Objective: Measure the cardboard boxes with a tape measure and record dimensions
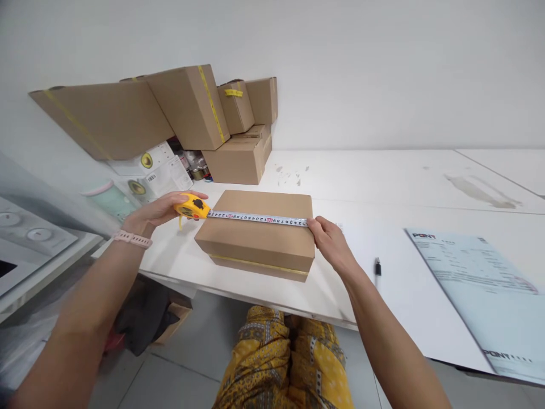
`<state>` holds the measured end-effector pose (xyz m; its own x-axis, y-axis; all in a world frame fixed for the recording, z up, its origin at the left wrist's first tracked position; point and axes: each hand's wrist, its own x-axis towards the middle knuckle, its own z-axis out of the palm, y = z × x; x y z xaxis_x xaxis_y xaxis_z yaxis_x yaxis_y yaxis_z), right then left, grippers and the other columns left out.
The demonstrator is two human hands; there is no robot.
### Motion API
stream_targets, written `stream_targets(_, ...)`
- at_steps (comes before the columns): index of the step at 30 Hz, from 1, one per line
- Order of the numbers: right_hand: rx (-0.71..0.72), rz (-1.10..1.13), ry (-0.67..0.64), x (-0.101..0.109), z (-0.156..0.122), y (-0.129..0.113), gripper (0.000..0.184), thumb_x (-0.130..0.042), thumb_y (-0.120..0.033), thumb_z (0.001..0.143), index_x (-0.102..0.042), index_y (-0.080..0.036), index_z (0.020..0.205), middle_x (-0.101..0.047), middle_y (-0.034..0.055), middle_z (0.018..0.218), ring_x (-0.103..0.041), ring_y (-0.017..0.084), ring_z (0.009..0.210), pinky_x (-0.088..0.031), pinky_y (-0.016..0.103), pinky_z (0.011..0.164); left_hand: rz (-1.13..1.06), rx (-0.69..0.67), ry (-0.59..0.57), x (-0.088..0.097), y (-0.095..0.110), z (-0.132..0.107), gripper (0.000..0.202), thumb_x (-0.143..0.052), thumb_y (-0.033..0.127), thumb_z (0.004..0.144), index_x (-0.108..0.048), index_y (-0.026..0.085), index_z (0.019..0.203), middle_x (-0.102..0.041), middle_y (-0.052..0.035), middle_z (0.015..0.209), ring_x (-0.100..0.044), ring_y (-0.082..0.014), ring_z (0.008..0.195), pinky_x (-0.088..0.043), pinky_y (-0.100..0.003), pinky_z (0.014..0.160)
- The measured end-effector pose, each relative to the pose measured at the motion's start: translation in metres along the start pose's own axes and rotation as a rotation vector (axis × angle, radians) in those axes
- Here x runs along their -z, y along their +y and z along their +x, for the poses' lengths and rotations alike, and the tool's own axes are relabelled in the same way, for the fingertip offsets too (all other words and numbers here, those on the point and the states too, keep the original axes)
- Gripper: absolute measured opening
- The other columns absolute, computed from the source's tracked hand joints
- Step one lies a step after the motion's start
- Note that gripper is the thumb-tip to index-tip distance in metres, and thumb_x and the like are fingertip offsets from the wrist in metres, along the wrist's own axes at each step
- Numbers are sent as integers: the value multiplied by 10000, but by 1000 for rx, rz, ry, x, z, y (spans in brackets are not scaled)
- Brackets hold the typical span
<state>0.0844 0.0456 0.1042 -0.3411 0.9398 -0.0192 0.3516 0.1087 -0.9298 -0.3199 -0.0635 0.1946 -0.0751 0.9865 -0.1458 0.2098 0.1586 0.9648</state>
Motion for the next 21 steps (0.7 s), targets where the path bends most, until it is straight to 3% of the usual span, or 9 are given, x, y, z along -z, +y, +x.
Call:
stream_targets(3, 41, -62, 5, 10, 0, -8, 387, -489, -482, 946, -432, -221, 665, -436, -25, 649, -392, 137, 613, -297, 298, 568, 176, -6, -12, -8, 23, -31, 547, -795, 373, 739, -716, 184, 1245, -771, -134, 1108, -729, -304, 987, -589, -330, 794)
stream_targets(5, 98, -39, 43, 18, 2, -16, 342, -501, -453, 945, -478, -221, 694, -501, -13, 688, -442, 143, 644, -336, 300, 598, 217, -23, -39, -27, 30, -64, 589, -840, 347, 667, -740, 238, 1237, -769, -109, 1129, -724, -324, 1000, -589, -330, 787)
stream_targets(8, 217, 9, 113, 22, 17, -36, 312, -511, -466, 945, -517, -224, 748, -559, 4, 768, -484, 154, 701, -369, 300, 631, 34, 53, -154, -83, 14, -115, 649, -855, 356, 668, -719, 277, 1298, -748, -117, 1168, -733, -304, 896, -585, -301, 654)
stream_targets(10, 283, -44, 64, 16, 37, -51, 309, -512, -465, 944, -508, -226, 749, -552, 4, 772, -467, 155, 697, -355, 299, 621, -245, 93, -253, -135, -9, -137, 685, -861, 406, 685, -687, 281, 1337, -735, -118, 1171, -728, -287, 894, -593, -333, 709)
stream_targets(12, 328, -145, -71, 5, 62, -63, 306, -493, -450, 949, -492, -225, 742, -554, 8, 768, -461, 159, 690, -353, 303, 624, -542, 44, -299, -186, -33, -143, 725, -914, 430, 624, -697, 271, 1296, -719, -110, 1161, -723, -285, 925, -596, -371, 794)
stream_targets(15, 351, -334, -125, -14, 98, -73, 308, -453, -419, 957, -493, -217, 728, -599, 42, 797, -507, 186, 731, -380, 324, 675, -836, 45, -197, -239, -52, -133, 692, -830, 501, 735, -613, 269, 1349, -688, -116, 1159, -735, -243, 785, -605, -389, 734)
stream_targets(17, 308, -424, -143, -22, 112, -74, 310, -446, -417, 954, -516, -210, 735, -638, 67, 834, -539, 201, 754, -394, 334, 698, -905, 53, -157, -255, -52, -124, 649, -797, 499, 771, -588, 248, 1332, -669, -129, 1184, -742, -246, 747, -608, -405, 711)
stream_targets(21, 262, -453, -214, -24, 115, -67, 209, -541, -376, 893, -618, -198, 815, -701, 79, 932, -588, 209, 811, -412, 326, 715, -956, 77, -127, -257, -43, -123, 531, -748, 511, 823, -611, 263, 1273, -685, -133, 1179, -757, -259, 755, -601, -394, 702)
